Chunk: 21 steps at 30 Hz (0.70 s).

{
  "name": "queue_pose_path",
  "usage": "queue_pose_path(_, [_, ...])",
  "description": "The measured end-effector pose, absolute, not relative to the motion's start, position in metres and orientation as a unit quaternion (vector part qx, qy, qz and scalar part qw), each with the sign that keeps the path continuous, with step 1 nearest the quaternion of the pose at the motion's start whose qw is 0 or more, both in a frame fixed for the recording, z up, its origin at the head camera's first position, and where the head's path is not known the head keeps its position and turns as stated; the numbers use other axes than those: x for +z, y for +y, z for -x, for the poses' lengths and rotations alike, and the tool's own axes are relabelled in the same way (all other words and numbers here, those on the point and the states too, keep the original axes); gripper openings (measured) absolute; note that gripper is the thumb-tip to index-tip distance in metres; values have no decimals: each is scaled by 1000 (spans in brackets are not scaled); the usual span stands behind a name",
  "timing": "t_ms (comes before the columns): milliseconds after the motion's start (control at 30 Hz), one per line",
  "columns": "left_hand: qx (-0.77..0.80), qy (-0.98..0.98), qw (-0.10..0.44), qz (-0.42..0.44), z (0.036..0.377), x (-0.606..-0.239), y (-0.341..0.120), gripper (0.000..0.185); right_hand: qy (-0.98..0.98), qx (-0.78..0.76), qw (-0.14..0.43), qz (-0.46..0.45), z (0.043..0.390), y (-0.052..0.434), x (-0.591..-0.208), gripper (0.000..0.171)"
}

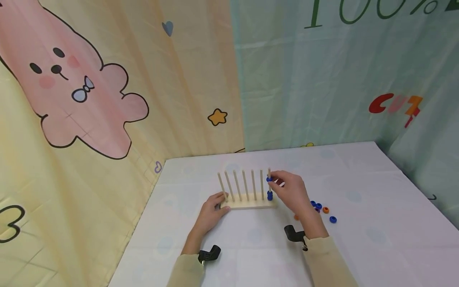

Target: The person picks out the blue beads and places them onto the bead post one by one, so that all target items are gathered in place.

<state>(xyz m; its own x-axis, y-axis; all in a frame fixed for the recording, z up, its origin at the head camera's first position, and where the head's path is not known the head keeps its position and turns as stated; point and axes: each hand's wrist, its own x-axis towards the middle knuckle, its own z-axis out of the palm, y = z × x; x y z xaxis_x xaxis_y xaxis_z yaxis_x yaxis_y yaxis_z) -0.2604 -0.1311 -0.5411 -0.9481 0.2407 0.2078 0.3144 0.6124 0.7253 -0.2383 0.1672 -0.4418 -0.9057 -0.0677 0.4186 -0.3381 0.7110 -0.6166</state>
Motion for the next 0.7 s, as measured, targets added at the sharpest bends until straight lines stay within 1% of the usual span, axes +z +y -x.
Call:
queue_pose_path(333, [-412, -897, 43, 154, 260, -546, -132, 54, -915, 349, 179, -97, 237, 164, -452, 24])
queue_pose_path(700, [-409, -897, 58, 160, 260, -543, -131, 52, -921, 335, 175, -97, 242, 164, -459, 25])
